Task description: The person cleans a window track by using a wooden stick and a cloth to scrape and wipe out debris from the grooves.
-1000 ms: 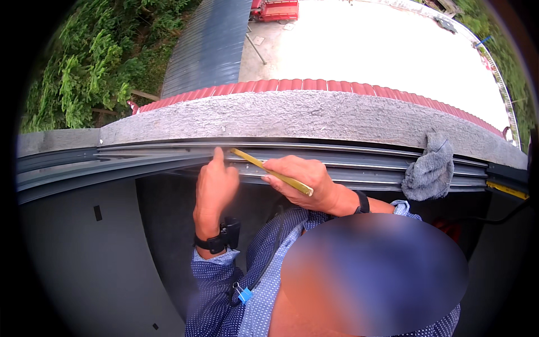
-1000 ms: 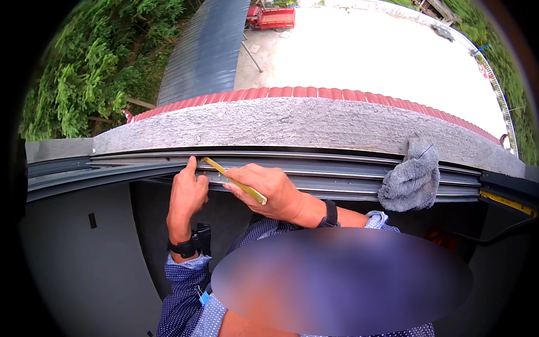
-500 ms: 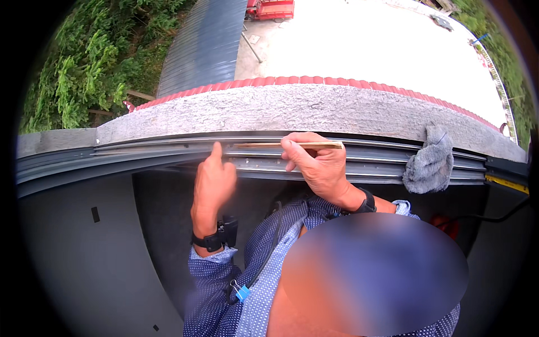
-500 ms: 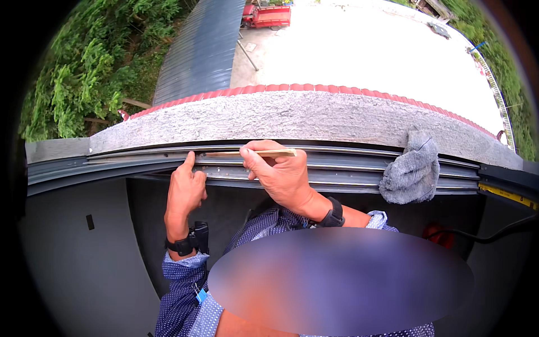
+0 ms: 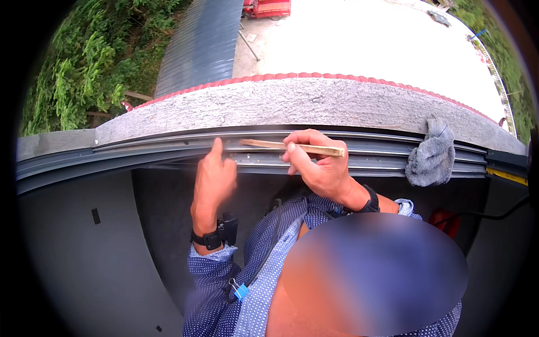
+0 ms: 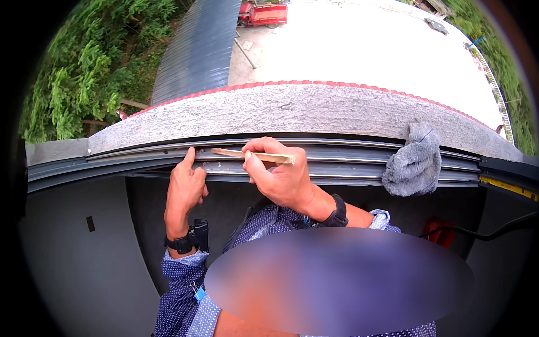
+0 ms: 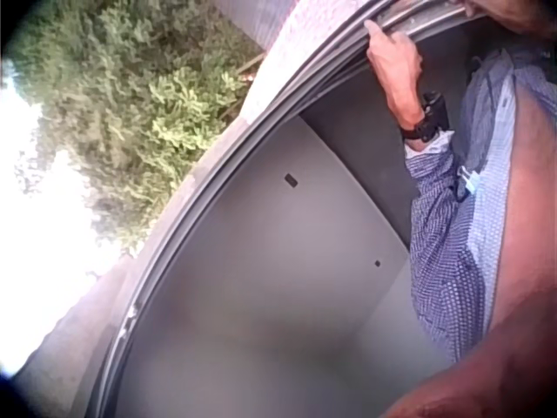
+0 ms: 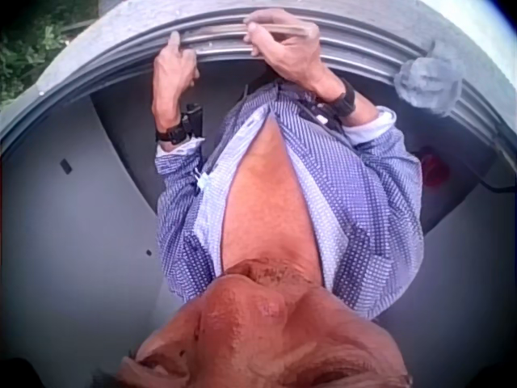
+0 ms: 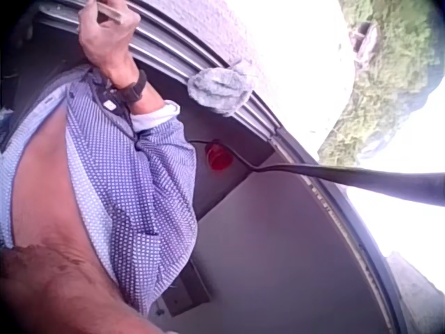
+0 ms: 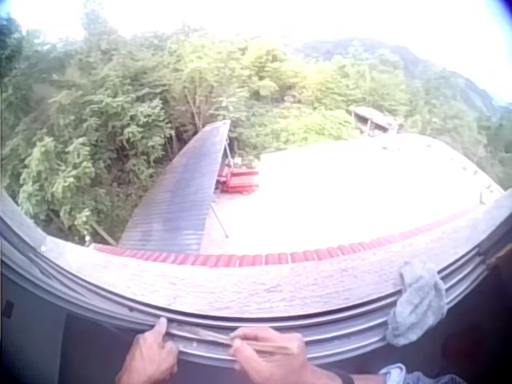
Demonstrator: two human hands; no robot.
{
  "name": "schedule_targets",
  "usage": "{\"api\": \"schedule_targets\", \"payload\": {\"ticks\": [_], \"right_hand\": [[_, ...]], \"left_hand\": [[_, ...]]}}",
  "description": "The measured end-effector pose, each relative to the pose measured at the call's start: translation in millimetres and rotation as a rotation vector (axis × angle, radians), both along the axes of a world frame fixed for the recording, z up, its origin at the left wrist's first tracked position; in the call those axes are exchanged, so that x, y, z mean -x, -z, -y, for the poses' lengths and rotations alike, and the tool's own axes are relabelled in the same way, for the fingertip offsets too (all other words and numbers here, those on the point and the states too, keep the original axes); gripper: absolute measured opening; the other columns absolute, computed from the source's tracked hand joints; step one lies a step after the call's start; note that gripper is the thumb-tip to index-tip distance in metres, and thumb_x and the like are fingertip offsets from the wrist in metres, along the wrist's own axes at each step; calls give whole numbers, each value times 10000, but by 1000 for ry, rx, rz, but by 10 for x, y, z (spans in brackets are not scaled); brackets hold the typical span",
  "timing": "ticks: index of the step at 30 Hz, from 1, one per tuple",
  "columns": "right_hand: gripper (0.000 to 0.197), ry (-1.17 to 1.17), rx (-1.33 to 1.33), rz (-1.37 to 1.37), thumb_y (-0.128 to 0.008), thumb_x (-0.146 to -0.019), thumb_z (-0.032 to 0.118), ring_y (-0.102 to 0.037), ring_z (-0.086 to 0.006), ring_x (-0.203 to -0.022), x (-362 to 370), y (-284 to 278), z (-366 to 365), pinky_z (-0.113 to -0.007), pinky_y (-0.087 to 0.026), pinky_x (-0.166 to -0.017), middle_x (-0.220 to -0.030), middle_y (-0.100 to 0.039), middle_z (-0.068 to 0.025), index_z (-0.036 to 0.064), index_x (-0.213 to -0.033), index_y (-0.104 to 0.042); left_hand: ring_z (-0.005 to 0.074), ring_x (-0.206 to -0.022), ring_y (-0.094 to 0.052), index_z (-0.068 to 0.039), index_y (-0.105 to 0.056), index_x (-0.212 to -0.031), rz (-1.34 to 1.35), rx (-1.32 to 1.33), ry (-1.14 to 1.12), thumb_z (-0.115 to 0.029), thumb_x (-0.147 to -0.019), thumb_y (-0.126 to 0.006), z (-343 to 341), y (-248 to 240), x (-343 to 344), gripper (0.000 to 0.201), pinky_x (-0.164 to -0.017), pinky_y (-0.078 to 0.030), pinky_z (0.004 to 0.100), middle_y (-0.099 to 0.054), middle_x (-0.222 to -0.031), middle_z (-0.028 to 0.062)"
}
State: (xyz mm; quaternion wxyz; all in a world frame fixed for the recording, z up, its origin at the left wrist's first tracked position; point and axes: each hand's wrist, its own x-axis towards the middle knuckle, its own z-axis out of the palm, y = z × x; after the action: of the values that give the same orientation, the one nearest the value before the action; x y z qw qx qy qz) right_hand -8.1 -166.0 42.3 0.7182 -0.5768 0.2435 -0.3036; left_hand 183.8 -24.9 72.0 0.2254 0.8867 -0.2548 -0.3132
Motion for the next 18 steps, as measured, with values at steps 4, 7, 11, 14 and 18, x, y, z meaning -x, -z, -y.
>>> {"api": "schedule_targets", "payload": {"ticks": [4,7,11,14,18], "right_hand": [[139,-16,11,27,-659,-1016,28,-673,-55,-698,-64,20,-68,-226,-539,-583,-824,-724,-34,-43,-1119,-720],[130,-32,-28,19,-671,-1018,30,-671,-54,-704,-136,38,-126,-226,-539,-586,-818,-715,-26,-35,-1120,-719],[144,-16,3,8,-687,-1020,46,-677,-59,-695,-150,76,-154,-226,-551,-586,-828,-720,-21,-33,-1137,-720],[162,-20,6,-21,-679,-1036,57,-709,-80,-704,-93,53,-143,-224,-571,-605,-901,-763,-58,-31,-1165,-720],[157,7,39,11,-679,-1042,61,-722,-92,-703,-40,73,-126,-224,-574,-603,-930,-782,-80,-28,-1166,-719]], "left_hand": [[136,-437,-550,54,-388,-1618,-9,-6,-7,-95,-936,-480,-8,-12,7,704,-443,-473,318,-634,-587,98],[132,-439,-553,36,-398,-1621,-14,-21,5,-95,-943,-481,-5,-14,0,696,-444,-476,318,-637,-590,95],[129,-439,-555,8,-413,-1624,-25,-13,23,-103,-949,-480,-20,-18,7,687,-448,-482,321,-639,-586,94],[133,-438,-559,5,-417,-1623,-23,-5,30,-105,-952,-476,-41,-11,8,683,-453,-489,326,-637,-581,96],[142,-443,-571,11,-425,-1616,82,-27,38,-112,-960,-473,-86,36,-10,670,-462,-496,335,-630,-572,100]]}}
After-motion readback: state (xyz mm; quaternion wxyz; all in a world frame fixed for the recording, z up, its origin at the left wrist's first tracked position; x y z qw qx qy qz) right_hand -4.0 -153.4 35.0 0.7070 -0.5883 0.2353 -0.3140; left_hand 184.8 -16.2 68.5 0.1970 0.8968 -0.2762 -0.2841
